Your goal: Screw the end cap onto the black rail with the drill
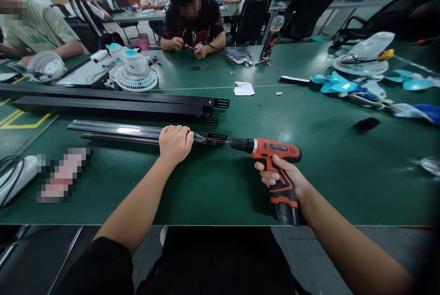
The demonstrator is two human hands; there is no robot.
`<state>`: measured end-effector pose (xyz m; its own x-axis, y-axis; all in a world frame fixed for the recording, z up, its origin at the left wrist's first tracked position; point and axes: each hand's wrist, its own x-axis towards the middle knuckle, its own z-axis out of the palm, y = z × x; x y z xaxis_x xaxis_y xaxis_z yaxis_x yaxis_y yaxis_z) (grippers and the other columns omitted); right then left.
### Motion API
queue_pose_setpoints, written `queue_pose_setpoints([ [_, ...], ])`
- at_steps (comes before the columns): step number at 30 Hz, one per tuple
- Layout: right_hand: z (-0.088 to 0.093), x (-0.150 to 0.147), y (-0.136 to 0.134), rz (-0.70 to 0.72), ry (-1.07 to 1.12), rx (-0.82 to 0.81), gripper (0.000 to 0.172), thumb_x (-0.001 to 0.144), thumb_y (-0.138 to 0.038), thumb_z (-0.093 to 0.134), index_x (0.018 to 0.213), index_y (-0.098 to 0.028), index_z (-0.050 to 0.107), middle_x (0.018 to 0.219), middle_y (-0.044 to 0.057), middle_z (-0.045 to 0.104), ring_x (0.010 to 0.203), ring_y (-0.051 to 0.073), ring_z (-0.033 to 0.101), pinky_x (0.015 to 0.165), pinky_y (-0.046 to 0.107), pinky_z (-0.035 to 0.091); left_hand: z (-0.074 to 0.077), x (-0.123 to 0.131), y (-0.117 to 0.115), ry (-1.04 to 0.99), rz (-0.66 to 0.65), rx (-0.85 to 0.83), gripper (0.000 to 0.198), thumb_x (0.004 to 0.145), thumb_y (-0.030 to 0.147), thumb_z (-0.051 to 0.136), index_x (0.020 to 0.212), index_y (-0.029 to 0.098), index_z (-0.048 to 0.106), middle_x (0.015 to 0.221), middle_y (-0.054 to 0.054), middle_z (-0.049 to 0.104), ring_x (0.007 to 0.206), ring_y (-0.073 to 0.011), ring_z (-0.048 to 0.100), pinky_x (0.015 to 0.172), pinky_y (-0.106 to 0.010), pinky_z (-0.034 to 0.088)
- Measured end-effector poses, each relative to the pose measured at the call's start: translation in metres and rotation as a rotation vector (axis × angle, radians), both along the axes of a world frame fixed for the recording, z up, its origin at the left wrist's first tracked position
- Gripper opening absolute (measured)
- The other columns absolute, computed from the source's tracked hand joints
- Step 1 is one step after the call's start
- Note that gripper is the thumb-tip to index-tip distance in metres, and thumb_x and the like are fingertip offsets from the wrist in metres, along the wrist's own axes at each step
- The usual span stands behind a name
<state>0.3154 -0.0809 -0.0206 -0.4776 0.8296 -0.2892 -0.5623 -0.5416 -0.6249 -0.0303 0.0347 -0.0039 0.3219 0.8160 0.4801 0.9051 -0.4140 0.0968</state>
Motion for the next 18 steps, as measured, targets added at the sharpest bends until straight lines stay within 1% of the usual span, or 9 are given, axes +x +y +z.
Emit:
queue_pose_setpoints([
  [8,-0.0004,-0.0014,-0.0003,0.003,0.027,-0.003,0.035,0.085,-0.044,0.083,0.099,-0.017,0.065,0.074,-0.001,0.059,0.051,0.006,0.033,0.049,0.018,0.047,0.0013,0.0002,-0.0001,0.0,-0.003,-0.002,0.045,0.104,0.037,0.034,0.098,0.023,0.076,0.096,-0.009,0.077,0.093,-0.0299,0.066,0.094,-0.047,0.043],
  [13,0.0011,-0.0013,0.0005,0.003,0.026,-0.014,0.036,0.084,-0.043,0.084,0.101,-0.017,0.065,0.075,0.0,0.06,0.051,0.007,0.036,0.047,0.019,0.046,0.0035,0.001,-0.001,-0.002,0.0,-0.012,0.045,0.104,0.037,0.034,0.098,0.021,0.076,0.096,-0.01,0.077,0.093,-0.0304,0.067,0.093,-0.047,0.043],
  [18,0.0007,-0.0002,0.0011,0.007,0.027,-0.033,0.037,0.083,-0.043,0.084,0.102,-0.017,0.065,0.077,0.001,0.062,0.051,0.007,0.037,0.047,0.019,0.046,0.0024,0.0007,-0.0004,0.007,-0.004,0.003,0.045,0.105,0.038,0.033,0.098,0.022,0.075,0.097,-0.009,0.078,0.093,-0.0301,0.067,0.093,-0.047,0.044],
])
